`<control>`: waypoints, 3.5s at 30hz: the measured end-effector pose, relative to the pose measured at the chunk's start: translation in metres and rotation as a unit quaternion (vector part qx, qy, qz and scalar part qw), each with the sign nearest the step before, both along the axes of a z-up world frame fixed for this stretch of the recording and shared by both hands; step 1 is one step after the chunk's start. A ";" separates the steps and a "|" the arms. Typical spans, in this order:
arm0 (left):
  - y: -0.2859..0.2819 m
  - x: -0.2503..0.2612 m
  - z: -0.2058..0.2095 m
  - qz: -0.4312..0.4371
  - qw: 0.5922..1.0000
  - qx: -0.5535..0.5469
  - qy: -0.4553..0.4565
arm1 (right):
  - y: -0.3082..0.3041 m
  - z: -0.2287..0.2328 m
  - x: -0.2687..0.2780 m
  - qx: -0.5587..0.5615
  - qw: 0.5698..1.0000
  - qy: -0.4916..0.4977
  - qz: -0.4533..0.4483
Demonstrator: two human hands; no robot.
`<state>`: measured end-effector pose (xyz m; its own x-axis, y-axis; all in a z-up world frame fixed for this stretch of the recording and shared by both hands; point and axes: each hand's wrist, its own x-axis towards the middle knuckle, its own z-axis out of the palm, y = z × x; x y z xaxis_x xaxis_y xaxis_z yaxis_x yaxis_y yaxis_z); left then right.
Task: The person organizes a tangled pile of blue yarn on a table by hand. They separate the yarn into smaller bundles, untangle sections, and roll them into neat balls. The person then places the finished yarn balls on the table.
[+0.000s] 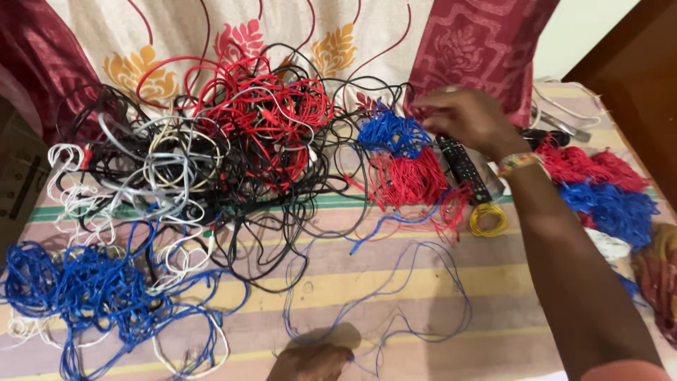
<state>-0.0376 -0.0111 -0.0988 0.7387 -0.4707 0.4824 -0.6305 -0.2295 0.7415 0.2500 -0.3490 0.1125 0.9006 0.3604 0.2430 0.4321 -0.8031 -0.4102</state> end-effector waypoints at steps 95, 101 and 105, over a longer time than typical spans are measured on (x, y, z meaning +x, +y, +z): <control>0.009 -0.011 0.067 0.022 0.984 -0.029 0.176 | -0.085 -0.048 -0.243 0.338 0.932 -0.094 -0.088; 0.006 -0.011 0.069 0.030 0.948 -0.036 0.316 | -0.050 -0.031 -0.279 -0.134 0.980 -0.083 -0.124; 0.001 -0.010 0.072 -0.002 0.977 -0.088 0.192 | 0.013 -0.048 -0.303 0.077 0.984 -0.125 -0.102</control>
